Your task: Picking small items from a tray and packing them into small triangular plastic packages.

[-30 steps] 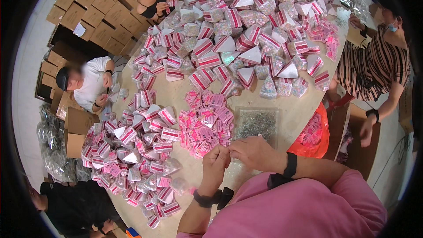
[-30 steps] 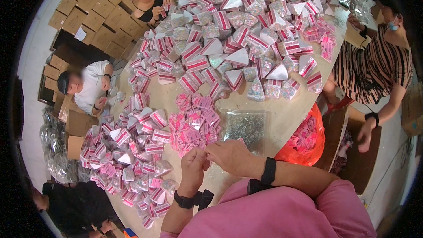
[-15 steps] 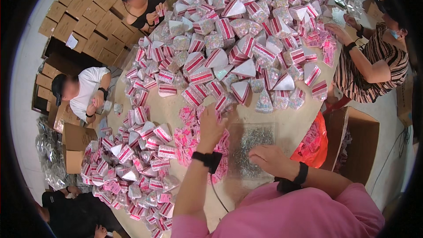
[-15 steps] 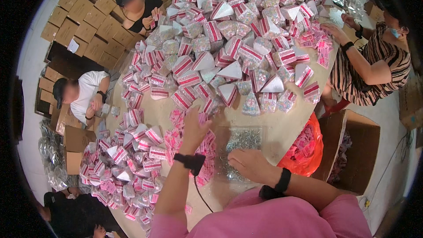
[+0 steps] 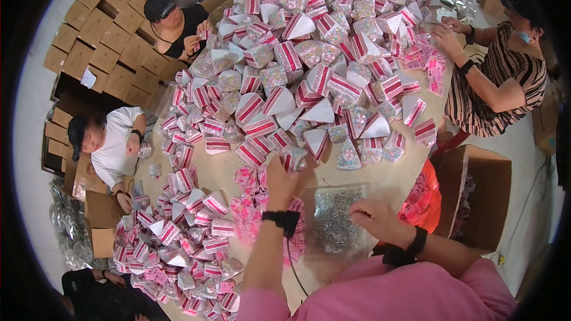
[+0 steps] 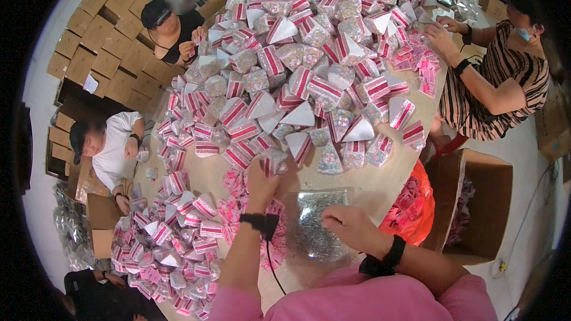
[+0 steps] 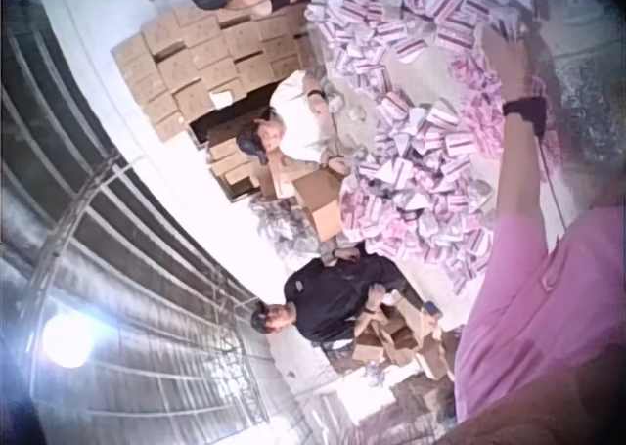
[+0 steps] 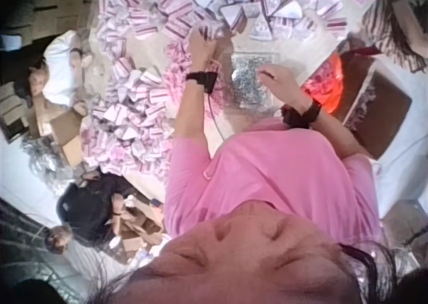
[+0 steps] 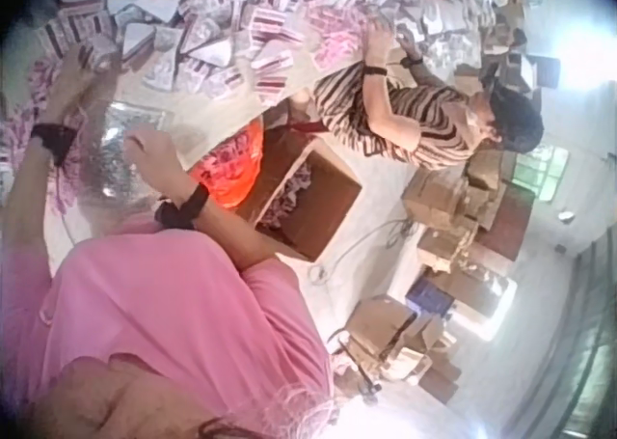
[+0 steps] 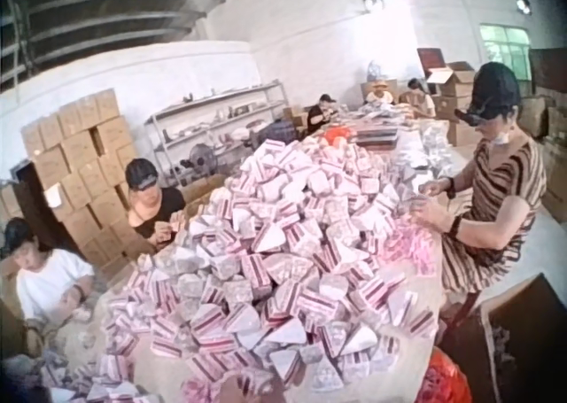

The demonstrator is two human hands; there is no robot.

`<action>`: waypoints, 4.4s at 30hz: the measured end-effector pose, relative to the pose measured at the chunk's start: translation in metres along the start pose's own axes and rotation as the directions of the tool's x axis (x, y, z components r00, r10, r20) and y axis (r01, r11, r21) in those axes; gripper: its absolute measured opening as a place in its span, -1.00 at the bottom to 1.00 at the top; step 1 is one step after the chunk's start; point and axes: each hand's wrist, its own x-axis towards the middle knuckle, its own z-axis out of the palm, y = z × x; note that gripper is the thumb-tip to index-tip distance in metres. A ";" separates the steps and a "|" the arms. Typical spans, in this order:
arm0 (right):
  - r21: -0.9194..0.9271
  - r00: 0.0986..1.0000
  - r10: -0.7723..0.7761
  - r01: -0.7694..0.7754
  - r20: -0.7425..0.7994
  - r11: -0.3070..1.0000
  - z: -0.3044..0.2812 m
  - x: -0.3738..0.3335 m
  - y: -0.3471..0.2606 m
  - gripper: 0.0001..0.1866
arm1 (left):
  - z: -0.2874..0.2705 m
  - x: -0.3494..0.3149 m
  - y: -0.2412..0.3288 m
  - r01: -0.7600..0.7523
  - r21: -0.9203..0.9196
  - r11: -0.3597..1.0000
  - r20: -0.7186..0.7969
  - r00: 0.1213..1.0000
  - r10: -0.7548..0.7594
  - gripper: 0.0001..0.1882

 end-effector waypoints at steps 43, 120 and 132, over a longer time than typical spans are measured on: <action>0.101 0.922 -0.330 0.315 0.205 0.944 0.074 -0.032 -0.100 -0.77 | -0.112 -0.230 0.084 0.155 -0.982 0.105 0.115 0.941 -0.318 -0.38; -0.316 0.587 -0.443 0.776 0.677 0.546 0.113 -0.029 -0.055 -0.86 | -0.079 -0.285 0.022 0.337 -0.864 0.375 0.326 0.941 -0.094 -0.73; -0.347 0.548 -0.424 0.815 0.721 0.465 0.117 -0.027 -0.065 -0.86 | -0.072 -0.287 0.016 0.417 -0.889 0.189 0.403 0.909 -0.107 -0.77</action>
